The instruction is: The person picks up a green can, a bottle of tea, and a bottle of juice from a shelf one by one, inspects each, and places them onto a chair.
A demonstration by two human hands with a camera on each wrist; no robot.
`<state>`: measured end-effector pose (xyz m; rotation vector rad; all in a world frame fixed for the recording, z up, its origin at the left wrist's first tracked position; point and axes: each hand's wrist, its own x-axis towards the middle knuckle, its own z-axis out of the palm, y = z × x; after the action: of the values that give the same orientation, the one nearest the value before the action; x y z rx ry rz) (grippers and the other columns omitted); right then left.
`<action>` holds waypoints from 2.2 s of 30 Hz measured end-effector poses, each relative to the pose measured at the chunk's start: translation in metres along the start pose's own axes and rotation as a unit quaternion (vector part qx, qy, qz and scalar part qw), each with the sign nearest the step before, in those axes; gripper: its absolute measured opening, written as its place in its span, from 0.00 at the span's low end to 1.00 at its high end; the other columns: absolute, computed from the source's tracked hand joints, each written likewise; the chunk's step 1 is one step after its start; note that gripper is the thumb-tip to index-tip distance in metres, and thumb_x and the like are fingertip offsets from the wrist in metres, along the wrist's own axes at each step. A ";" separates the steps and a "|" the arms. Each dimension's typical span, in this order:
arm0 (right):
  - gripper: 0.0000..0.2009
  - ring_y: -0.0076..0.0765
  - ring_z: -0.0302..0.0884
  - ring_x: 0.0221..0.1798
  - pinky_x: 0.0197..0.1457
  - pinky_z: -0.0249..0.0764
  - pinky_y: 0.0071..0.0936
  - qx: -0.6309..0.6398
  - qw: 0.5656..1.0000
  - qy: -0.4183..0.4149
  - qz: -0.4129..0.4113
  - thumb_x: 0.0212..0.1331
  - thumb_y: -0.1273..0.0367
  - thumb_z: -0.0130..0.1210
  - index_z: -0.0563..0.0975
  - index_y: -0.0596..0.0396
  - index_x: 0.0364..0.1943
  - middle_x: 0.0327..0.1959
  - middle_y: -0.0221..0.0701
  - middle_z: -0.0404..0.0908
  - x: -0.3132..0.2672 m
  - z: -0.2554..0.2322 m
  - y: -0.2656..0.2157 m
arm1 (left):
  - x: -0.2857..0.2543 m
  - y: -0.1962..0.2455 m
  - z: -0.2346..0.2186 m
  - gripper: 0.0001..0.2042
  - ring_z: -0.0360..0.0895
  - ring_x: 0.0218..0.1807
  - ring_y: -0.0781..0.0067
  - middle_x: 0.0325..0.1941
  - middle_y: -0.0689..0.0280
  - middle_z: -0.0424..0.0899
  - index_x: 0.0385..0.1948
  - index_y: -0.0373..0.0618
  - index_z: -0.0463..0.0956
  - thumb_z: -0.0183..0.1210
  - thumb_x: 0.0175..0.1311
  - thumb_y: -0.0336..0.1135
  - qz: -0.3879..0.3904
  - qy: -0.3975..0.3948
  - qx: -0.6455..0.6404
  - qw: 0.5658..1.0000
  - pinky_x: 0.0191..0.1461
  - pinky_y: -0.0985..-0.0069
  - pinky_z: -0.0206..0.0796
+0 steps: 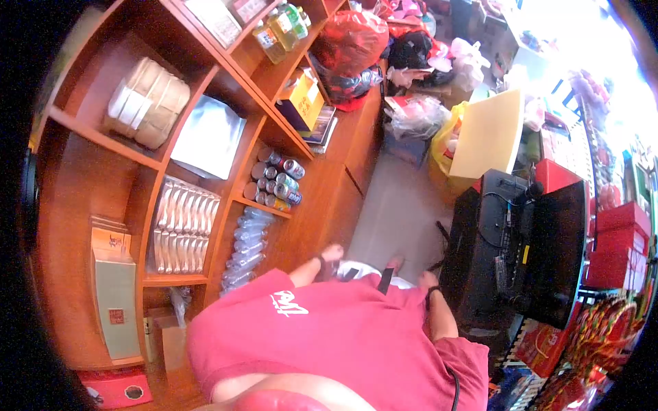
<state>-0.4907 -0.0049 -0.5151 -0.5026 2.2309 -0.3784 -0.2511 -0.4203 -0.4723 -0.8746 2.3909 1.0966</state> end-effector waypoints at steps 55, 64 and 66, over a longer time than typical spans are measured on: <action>0.37 0.45 0.60 0.74 0.74 0.60 0.36 0.185 0.613 -0.235 -0.732 0.63 0.69 0.62 0.54 0.64 0.72 0.70 0.52 0.63 0.298 -0.496 -0.935 | 0.244 0.248 -0.727 0.23 0.74 0.61 0.71 0.58 0.64 0.77 0.60 0.39 0.68 0.60 0.61 0.25 0.095 0.632 -0.385 0.666 0.62 0.72 0.67; 0.37 0.44 0.63 0.72 0.71 0.65 0.37 0.223 0.582 -0.323 -0.712 0.63 0.69 0.61 0.54 0.65 0.72 0.70 0.51 0.63 0.314 -0.480 -0.944 | 0.225 0.263 -0.704 0.25 0.79 0.55 0.76 0.55 0.65 0.82 0.59 0.41 0.72 0.69 0.58 0.27 0.112 0.637 -0.390 0.655 0.58 0.74 0.72; 0.38 0.43 0.66 0.70 0.67 0.68 0.36 0.207 0.583 -0.323 -0.717 0.63 0.69 0.61 0.53 0.65 0.73 0.70 0.51 0.64 0.308 -0.483 -0.948 | 0.219 0.261 -0.697 0.27 0.76 0.59 0.74 0.58 0.65 0.81 0.63 0.41 0.70 0.67 0.60 0.25 0.076 0.633 -0.390 0.665 0.62 0.72 0.69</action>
<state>-0.8267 -0.9304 -0.0069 -1.7622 0.5218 -1.2161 -0.6372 -0.9113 -0.0118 -2.4190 2.9011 2.1404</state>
